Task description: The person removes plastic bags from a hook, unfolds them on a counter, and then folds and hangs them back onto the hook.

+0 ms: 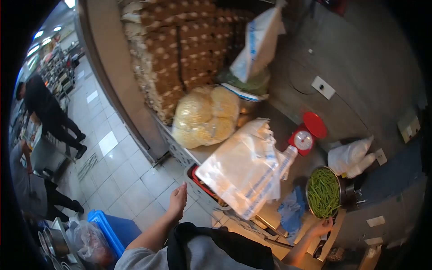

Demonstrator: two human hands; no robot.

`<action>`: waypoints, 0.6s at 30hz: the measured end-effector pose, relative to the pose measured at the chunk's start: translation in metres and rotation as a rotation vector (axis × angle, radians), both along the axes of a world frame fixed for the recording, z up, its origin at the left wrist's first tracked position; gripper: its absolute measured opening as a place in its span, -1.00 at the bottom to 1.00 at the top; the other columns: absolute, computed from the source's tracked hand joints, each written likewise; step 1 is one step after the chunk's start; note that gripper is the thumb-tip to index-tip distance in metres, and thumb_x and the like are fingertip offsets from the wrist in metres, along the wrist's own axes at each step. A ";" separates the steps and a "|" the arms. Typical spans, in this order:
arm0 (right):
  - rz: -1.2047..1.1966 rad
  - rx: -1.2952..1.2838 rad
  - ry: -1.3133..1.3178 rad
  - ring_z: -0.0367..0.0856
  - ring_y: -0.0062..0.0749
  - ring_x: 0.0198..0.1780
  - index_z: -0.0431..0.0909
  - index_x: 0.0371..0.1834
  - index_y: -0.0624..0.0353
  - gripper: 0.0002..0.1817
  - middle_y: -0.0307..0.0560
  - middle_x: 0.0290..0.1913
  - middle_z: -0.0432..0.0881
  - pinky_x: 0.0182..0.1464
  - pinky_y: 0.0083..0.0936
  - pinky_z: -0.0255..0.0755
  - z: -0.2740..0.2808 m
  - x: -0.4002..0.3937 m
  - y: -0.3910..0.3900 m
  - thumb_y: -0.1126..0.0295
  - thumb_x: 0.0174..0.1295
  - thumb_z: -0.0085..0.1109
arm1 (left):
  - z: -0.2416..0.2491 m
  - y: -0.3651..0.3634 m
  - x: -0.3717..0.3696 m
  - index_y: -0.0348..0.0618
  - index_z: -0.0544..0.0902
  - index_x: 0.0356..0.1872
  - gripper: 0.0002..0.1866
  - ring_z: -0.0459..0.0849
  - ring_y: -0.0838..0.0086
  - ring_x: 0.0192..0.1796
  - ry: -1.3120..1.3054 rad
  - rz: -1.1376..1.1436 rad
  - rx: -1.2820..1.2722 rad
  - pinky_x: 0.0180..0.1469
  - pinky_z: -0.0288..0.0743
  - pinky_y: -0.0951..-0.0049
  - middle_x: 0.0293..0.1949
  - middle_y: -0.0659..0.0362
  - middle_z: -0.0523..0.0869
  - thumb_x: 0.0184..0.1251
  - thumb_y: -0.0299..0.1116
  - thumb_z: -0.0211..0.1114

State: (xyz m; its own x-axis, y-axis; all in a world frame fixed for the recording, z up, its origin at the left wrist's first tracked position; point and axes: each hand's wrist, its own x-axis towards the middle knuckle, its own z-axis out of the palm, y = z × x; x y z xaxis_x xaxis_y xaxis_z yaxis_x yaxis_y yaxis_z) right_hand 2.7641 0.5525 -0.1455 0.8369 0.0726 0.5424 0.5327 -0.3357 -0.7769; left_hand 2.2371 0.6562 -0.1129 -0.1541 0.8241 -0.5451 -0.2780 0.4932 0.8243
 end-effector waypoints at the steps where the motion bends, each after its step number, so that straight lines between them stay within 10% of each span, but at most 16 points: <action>1: 0.163 0.018 -0.021 0.48 -0.22 -0.10 0.45 -0.09 0.34 -0.76 0.04 0.01 0.43 -0.07 -0.39 0.41 0.022 -0.043 0.026 0.62 0.15 0.03 | -0.002 -0.004 -0.021 0.09 0.30 -0.66 -0.60 0.07 0.70 -0.74 -0.027 0.038 -0.004 -0.72 -0.08 0.59 -0.73 0.44 0.21 0.33 0.01 0.04; 5: 0.933 0.095 -0.105 0.45 -0.40 -0.10 0.41 -0.06 0.31 -0.75 -0.08 -0.09 0.45 -0.03 -0.55 0.35 0.065 -0.258 0.129 0.65 0.17 0.01 | -0.016 -0.034 -0.129 0.12 0.30 -0.67 -0.64 0.10 0.66 -0.72 -0.203 0.260 0.042 -0.68 -0.08 0.58 -0.73 0.42 0.20 0.24 -0.01 0.09; 8: 1.580 -0.064 -0.119 0.50 -0.30 -0.14 0.50 -0.24 0.28 -0.85 -0.04 -0.17 0.53 -0.06 -0.49 0.37 0.085 -0.455 0.136 0.64 0.11 0.05 | -0.002 -0.071 -0.202 0.10 0.35 -0.60 -0.64 0.44 0.51 -0.50 -0.315 0.310 -0.009 -0.41 0.30 0.49 -0.58 0.30 0.44 0.29 0.05 0.01; 11: 2.346 0.109 -0.573 0.55 -0.15 -0.15 0.55 -0.29 0.23 -0.84 0.00 -0.17 0.57 -0.08 -0.35 0.41 0.090 -0.619 0.110 0.61 0.04 0.09 | 0.000 -0.106 -0.264 0.01 0.45 -0.43 -0.55 0.61 0.41 -0.27 -0.524 0.259 0.141 -0.18 0.45 0.45 -0.33 0.18 0.61 0.30 0.18 -0.07; 14: 2.527 0.140 -0.800 0.58 -0.15 -0.19 0.58 -0.28 0.17 -0.80 -0.08 -0.24 0.61 -0.07 -0.31 0.42 0.098 -0.723 0.079 0.57 -0.03 0.15 | 0.011 -0.131 -0.310 -0.14 0.44 0.02 -0.28 0.53 0.38 0.01 -0.847 0.154 0.357 0.13 0.33 0.35 -0.08 0.16 0.58 0.31 0.31 -0.34; 18: 2.768 0.120 -0.654 0.59 -0.25 -0.24 0.59 -0.29 0.13 -0.77 -0.19 -0.25 0.63 -0.06 -0.32 0.42 0.078 -0.802 0.091 0.56 -0.08 0.16 | 0.016 -0.152 -0.362 -0.08 0.39 0.08 -0.32 0.45 0.42 0.12 -0.937 0.150 0.379 0.18 0.28 0.35 0.02 0.18 0.52 0.33 0.28 -0.36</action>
State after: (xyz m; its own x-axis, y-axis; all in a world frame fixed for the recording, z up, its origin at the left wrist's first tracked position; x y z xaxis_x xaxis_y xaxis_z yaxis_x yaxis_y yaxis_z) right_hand 1.9625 0.6431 -0.0672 -0.8126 -0.0856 0.5765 -0.4173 0.7759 -0.4731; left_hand 1.8748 0.5043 -0.0970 0.0844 0.9748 -0.2066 -0.9288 0.1520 0.3379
